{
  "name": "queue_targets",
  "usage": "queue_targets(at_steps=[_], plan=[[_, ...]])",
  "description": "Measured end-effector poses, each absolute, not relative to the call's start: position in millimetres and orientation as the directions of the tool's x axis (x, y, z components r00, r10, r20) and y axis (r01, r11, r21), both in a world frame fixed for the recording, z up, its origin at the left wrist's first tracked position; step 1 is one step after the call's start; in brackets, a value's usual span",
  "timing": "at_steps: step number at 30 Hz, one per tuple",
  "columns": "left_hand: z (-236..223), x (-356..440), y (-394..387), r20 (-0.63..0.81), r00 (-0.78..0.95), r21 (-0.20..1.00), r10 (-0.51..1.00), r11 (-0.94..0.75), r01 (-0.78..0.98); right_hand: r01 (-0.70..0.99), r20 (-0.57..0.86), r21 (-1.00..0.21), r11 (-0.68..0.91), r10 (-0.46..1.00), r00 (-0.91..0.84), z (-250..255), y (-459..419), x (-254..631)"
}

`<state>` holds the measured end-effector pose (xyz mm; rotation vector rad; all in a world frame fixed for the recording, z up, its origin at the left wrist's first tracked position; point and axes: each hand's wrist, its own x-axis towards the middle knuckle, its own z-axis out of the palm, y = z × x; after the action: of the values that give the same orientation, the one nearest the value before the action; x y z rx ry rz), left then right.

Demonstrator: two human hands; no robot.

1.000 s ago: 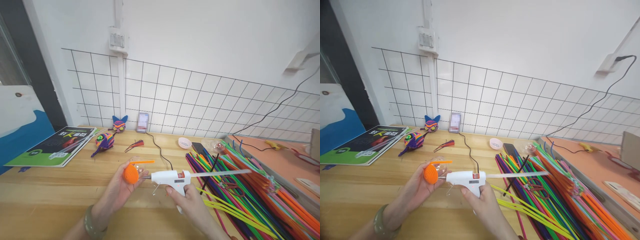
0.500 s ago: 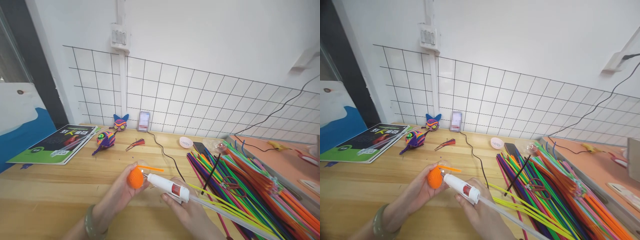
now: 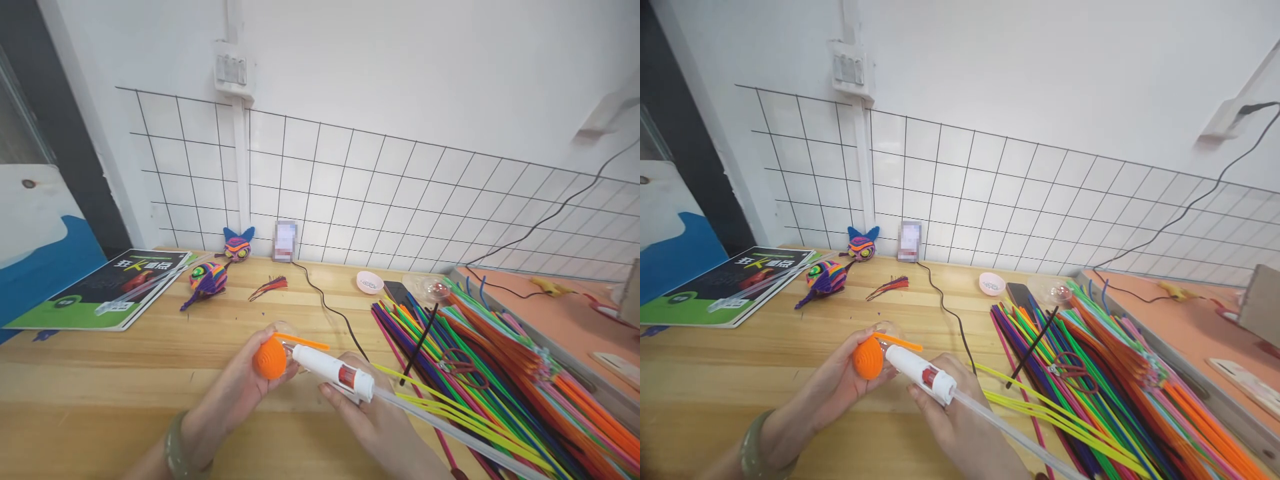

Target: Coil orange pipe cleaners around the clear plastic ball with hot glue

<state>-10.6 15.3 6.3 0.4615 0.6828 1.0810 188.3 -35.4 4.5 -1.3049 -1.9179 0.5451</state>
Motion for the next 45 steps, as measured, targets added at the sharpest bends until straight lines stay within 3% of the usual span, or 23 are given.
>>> queue_targets(at_steps=[12,45], plan=[[6.6,-8.7,15.3,-0.330,0.257,0.641,0.908,0.415,-0.646,0.639,0.330,-0.664,0.388,0.919,-0.215,1.4,-37.2,189.6],[1.7,-12.0,17.1,-0.279,0.337,0.644,0.899,0.436,-0.628,0.647,0.365,-0.635,0.422,0.902,-0.230,0.3,-36.6,189.1]])
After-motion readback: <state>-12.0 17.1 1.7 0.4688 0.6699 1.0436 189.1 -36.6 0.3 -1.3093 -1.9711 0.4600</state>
